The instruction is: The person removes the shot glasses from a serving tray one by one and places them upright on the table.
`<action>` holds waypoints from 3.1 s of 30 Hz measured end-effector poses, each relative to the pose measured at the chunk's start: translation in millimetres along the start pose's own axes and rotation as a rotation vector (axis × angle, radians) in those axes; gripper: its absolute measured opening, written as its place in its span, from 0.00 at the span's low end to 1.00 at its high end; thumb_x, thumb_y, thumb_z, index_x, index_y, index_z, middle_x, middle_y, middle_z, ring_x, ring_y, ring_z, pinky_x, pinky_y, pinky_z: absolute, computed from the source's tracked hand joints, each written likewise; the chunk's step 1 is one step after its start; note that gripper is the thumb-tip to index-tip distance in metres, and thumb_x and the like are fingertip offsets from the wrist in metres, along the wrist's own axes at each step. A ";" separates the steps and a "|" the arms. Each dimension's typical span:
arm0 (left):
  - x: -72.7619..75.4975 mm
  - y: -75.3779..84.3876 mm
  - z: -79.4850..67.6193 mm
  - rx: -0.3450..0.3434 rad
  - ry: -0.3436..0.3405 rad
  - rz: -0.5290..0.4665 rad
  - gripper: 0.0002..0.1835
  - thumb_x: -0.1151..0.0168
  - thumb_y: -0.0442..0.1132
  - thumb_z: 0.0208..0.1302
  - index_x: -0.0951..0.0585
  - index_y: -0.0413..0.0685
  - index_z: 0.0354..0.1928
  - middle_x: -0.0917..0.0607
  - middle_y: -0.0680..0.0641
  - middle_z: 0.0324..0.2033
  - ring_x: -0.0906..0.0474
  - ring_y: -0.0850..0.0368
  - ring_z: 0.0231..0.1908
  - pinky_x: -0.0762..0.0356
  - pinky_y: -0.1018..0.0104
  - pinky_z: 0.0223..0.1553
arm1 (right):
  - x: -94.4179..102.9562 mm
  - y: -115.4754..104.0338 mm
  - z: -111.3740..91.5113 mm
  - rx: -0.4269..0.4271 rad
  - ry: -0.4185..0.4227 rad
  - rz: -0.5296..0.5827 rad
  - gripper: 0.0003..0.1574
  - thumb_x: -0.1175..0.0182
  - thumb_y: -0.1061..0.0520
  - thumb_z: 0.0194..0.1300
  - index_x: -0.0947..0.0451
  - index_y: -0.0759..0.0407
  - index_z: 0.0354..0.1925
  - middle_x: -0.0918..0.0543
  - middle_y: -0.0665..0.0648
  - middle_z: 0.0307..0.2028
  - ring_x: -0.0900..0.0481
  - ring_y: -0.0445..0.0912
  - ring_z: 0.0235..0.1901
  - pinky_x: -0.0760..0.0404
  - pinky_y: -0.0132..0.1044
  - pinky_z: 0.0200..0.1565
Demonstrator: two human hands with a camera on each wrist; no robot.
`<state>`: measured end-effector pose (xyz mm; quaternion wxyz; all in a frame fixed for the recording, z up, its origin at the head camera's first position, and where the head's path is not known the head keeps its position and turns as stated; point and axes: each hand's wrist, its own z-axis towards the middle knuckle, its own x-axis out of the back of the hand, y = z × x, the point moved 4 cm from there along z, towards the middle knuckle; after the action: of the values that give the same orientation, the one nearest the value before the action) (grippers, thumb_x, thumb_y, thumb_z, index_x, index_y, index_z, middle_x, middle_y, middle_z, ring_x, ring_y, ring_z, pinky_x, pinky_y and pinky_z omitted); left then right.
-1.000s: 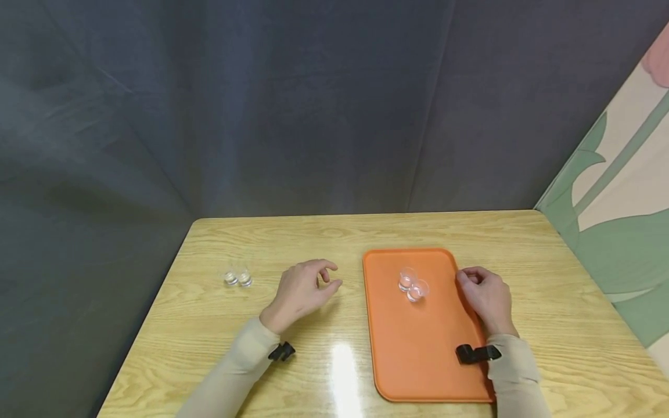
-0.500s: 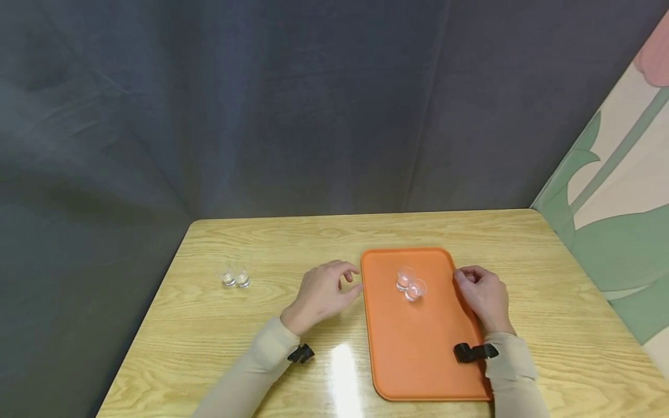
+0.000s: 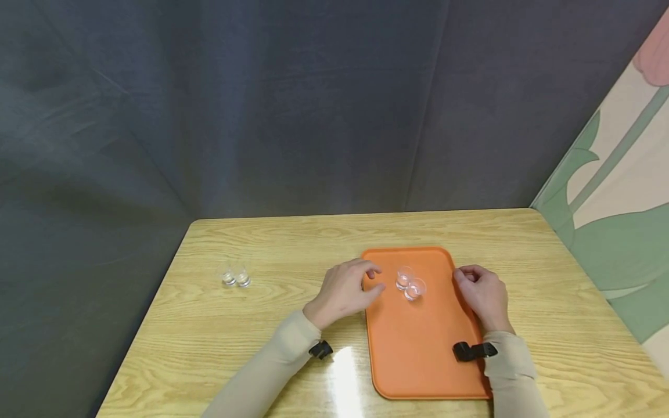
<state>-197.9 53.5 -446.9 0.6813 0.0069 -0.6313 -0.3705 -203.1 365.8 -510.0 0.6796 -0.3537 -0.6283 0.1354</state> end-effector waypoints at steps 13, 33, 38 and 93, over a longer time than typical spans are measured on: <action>-14.5 10.2 26.9 0.025 -0.040 0.013 0.20 0.38 0.57 0.74 0.15 0.64 0.62 0.12 0.62 0.48 0.19 0.67 0.36 0.28 0.72 0.33 | -0.1 -1.3 1.9 0.013 -0.001 -0.007 0.33 0.45 0.38 0.78 0.14 0.65 0.56 0.11 0.65 0.44 0.20 0.50 0.38 0.26 0.36 0.35; -26.6 25.6 40.7 -0.093 -0.102 0.100 0.22 0.41 0.55 0.76 0.19 0.62 0.67 0.14 0.60 0.56 0.18 0.67 0.47 0.26 0.75 0.42 | -0.3 -0.9 -0.9 -0.024 -0.023 0.010 0.34 0.45 0.37 0.78 0.15 0.64 0.58 0.12 0.64 0.46 0.20 0.51 0.39 0.25 0.34 0.33; -28.7 26.7 41.4 -0.099 -0.089 0.104 0.21 0.41 0.54 0.76 0.18 0.62 0.66 0.15 0.59 0.60 0.17 0.66 0.46 0.30 0.76 0.38 | -0.1 -2.3 -1.5 -0.025 -0.021 0.012 0.34 0.45 0.37 0.78 0.15 0.64 0.58 0.12 0.64 0.45 0.20 0.51 0.38 0.25 0.34 0.33; -36.5 6.7 38.8 -0.012 -0.025 0.080 0.22 0.37 0.60 0.72 0.15 0.62 0.62 0.12 0.63 0.46 0.17 0.68 0.38 0.29 0.73 0.31 | -0.8 2.0 1.3 0.002 -0.004 -0.011 0.33 0.44 0.38 0.78 0.15 0.65 0.58 0.11 0.68 0.47 0.18 0.52 0.39 0.26 0.36 0.36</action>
<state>-225.6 94.8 -467.0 0.6877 -0.0268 -0.6372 -0.3468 -204.0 367.1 -511.9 0.6793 -0.3494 -0.6315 0.1329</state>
